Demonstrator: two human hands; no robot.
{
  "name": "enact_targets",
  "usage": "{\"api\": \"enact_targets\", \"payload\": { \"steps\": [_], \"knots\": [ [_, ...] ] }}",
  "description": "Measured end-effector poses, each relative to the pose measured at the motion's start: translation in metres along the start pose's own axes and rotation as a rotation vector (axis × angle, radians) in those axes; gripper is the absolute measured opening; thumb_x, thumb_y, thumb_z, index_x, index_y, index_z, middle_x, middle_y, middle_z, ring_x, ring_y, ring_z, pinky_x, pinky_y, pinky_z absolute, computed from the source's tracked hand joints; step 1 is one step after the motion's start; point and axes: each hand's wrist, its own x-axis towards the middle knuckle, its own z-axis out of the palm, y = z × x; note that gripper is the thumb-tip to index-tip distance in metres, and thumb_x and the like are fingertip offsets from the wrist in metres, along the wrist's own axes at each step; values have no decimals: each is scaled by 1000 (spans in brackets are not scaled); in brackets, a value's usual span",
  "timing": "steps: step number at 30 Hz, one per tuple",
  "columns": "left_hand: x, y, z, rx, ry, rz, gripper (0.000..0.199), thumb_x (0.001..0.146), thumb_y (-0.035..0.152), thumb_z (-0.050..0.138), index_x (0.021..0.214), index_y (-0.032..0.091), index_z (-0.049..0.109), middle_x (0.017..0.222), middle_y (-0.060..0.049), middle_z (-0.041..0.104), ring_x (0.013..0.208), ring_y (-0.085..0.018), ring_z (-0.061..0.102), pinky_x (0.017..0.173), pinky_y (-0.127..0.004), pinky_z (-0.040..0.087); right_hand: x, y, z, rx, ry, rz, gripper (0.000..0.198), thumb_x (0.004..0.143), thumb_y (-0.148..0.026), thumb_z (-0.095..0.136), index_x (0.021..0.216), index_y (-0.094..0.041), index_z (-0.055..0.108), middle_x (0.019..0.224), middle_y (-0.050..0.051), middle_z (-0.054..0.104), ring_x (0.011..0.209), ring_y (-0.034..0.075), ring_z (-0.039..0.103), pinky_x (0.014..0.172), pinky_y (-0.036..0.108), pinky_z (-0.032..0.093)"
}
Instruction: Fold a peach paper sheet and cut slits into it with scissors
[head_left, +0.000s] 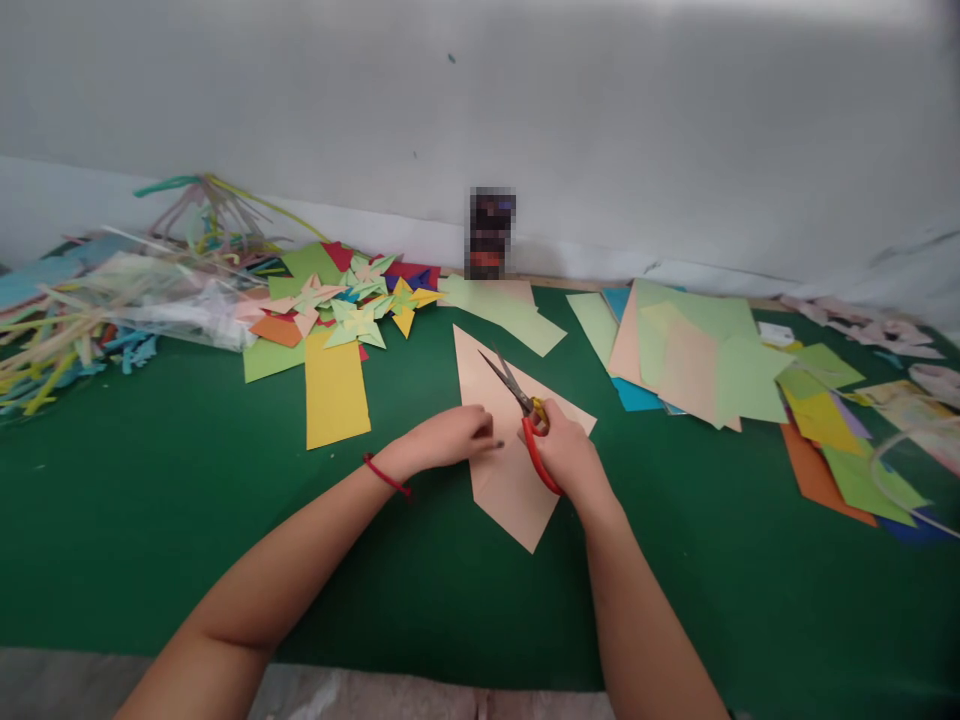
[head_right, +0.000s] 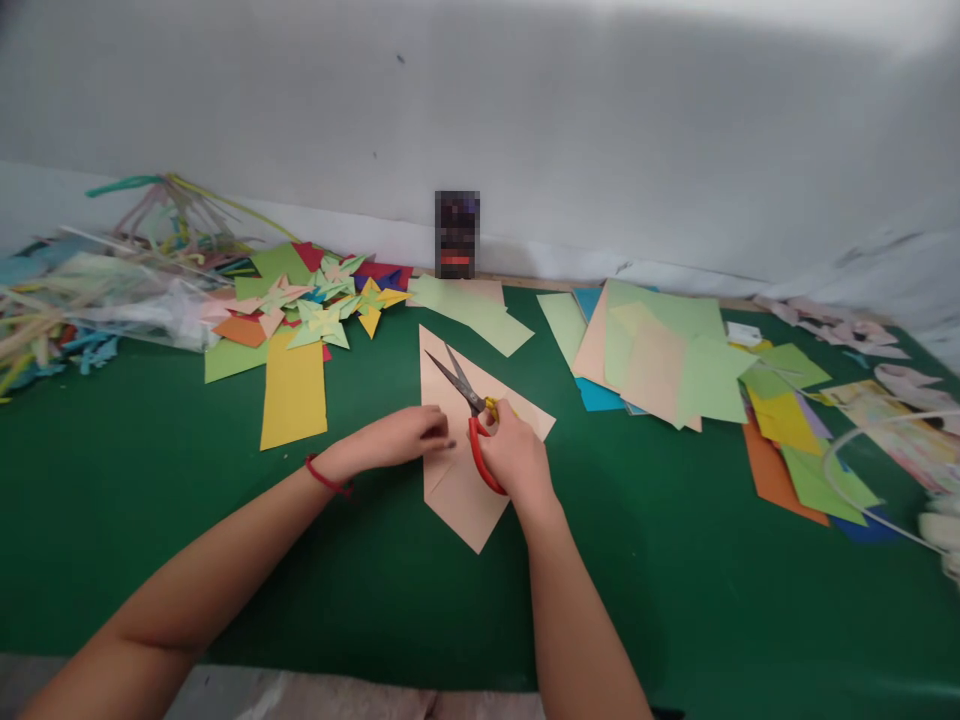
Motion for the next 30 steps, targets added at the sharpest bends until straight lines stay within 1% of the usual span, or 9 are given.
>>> {"api": "enact_targets", "payload": {
  "steps": [2, 4, 8, 11, 13, 17, 22, 27, 30],
  "knots": [
    [4, -8, -1, -51, 187, -88, 23, 83, 37, 48, 86, 16, 57, 96, -9, 58, 87, -21, 55, 78, -34, 42, -1, 0, 0, -2, 0, -4, 20, 83, -42, 43, 89, -24, 50, 74, 4, 60, 66, 21, 56, 52, 25, 33],
    [8, -14, -5, -133, 359, -190, 26, 87, 30, 40, 106, 14, 49, 118, -15, 50, 107, -23, 49, 88, -36, 41, -1, 0, -1, 1, 2, -7, 21, 84, -42, 42, 91, -24, 51, 76, 5, 61, 67, 21, 56, 52, 25, 33],
    [10, -16, -9, -366, 430, -311, 42, 87, 25, 40, 127, 13, 33, 136, -19, 38, 117, -21, 48, 81, -28, 49, -2, -1, -1, 4, 0, -6, 24, 84, -42, 41, 94, -23, 51, 76, 5, 61, 66, 22, 57, 51, 25, 33],
    [9, -11, -10, -500, 378, -333, 49, 87, 27, 44, 131, 12, 30, 132, -20, 44, 110, -19, 54, 79, -25, 52, -1, 0, -1, 2, -1, -2, 26, 84, -43, 41, 97, -23, 52, 77, 6, 61, 68, 22, 58, 52, 25, 33],
    [8, -10, -9, -559, 294, -341, 47, 86, 27, 47, 128, 8, 35, 121, -19, 55, 100, -17, 60, 78, -26, 53, -1, 0, 0, -1, 4, 0, 27, 84, -44, 41, 97, -23, 51, 78, 7, 62, 69, 23, 58, 52, 26, 34],
    [8, -13, -12, -600, 73, -365, 32, 81, 31, 56, 103, 8, 56, 93, -13, 67, 79, -16, 66, 71, -27, 54, -2, 1, 0, 10, 7, -3, 27, 84, -46, 40, 94, -23, 50, 78, 7, 62, 69, 23, 59, 53, 26, 35],
    [14, -17, -23, -562, -161, -400, 29, 72, 36, 65, 84, 10, 62, 76, -11, 69, 65, -18, 67, 52, -23, 50, -4, 3, 2, 70, 10, -13, 25, 82, -46, 44, 93, -24, 51, 78, 5, 62, 70, 22, 59, 56, 27, 36],
    [24, -14, -34, -494, -202, -396, 19, 66, 25, 70, 70, 9, 60, 64, -8, 67, 58, -19, 67, 52, -25, 51, -3, 9, 3, 296, 146, -37, 33, 82, -54, 43, 85, -22, 51, 79, 5, 63, 70, 21, 59, 57, 27, 37],
    [29, -9, -39, -465, -90, -366, 14, 73, 21, 64, 67, 10, 57, 54, -7, 64, 55, -19, 66, 55, -29, 54, 0, 14, 2, 503, 302, -37, 37, 80, -57, 46, 82, -20, 50, 77, 6, 64, 67, 19, 58, 57, 27, 39]
  ]
}}
